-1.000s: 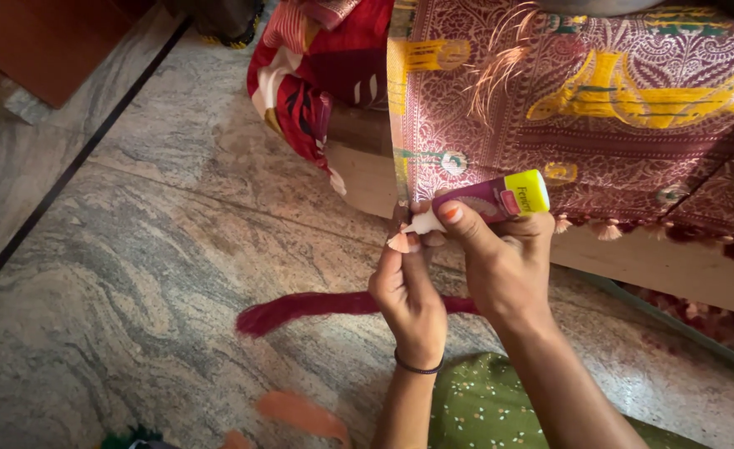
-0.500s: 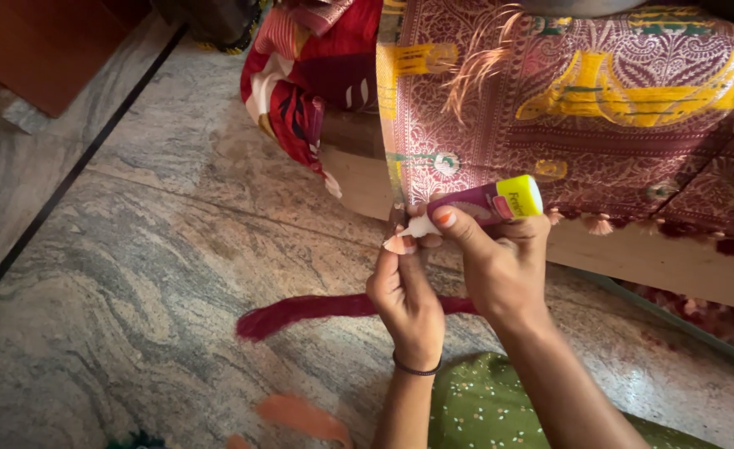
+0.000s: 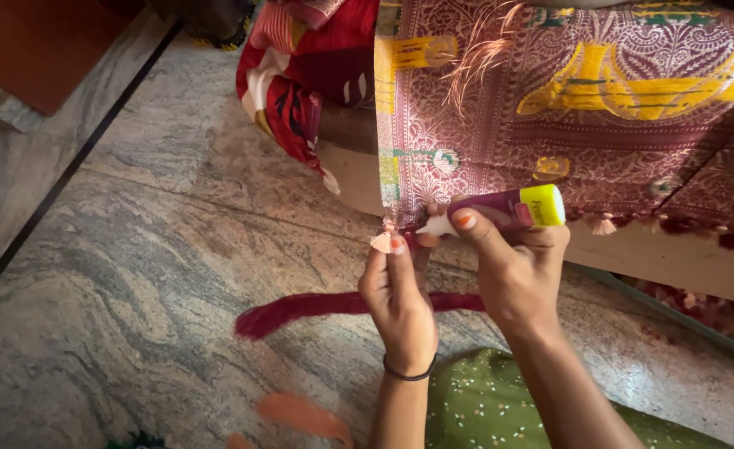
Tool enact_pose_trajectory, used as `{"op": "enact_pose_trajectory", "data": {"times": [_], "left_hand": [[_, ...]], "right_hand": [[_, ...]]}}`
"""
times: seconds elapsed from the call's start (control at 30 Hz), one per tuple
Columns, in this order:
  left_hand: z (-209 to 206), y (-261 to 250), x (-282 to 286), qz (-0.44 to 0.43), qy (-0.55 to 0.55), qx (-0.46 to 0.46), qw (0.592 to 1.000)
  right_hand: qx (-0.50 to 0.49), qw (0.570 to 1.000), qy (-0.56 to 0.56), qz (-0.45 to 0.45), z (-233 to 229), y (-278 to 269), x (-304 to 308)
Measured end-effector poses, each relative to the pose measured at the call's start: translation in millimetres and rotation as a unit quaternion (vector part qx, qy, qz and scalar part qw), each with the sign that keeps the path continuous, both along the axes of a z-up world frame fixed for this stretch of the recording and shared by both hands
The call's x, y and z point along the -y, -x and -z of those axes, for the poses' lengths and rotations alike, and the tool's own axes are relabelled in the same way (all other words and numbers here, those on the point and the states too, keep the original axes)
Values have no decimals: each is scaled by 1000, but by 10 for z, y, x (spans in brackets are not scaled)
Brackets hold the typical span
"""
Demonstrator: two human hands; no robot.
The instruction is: Applying glue and attaching decorative tassels to the border of a sari.
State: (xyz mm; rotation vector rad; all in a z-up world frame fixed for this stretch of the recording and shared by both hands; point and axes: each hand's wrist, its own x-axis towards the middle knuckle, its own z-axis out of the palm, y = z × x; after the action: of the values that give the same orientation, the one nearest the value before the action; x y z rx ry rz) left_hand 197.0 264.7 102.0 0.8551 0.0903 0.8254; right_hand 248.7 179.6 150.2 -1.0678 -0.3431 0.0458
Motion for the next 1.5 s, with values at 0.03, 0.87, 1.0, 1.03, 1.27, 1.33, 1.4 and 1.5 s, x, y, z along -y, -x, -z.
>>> {"op": "enact_pose_trajectory", "data": {"times": [0.03, 0.87, 1.0, 1.03, 1.27, 1.33, 1.4, 1.5], "left_hand": [[-13, 5, -5, 0, 0, 0, 1000], [28, -30, 39, 0, -22, -12, 1000], [9, -27, 55, -6, -37, -27, 999], [9, -30, 57, -6, -37, -28, 999], [32, -36, 75, -12, -50, -31, 998], [48, -38, 81, -15, -53, -40, 998], [84, -44, 72, -10, -42, -13, 999], [119, -54, 54, -8, -25, 12, 1000]], "right_hand": [[0, 1000, 0, 0, 3, -2, 4], [87, 985, 107, 104, 157, -34, 167], [88, 982, 129, 103, 144, -48, 173], [88, 982, 129, 103, 132, -45, 174], [115, 976, 153, 106, 38, 14, 177], [120, 973, 163, 111, 24, 32, 184], [109, 964, 200, 136, 20, 40, 189], [135, 975, 105, 141, 161, -27, 229]]}}
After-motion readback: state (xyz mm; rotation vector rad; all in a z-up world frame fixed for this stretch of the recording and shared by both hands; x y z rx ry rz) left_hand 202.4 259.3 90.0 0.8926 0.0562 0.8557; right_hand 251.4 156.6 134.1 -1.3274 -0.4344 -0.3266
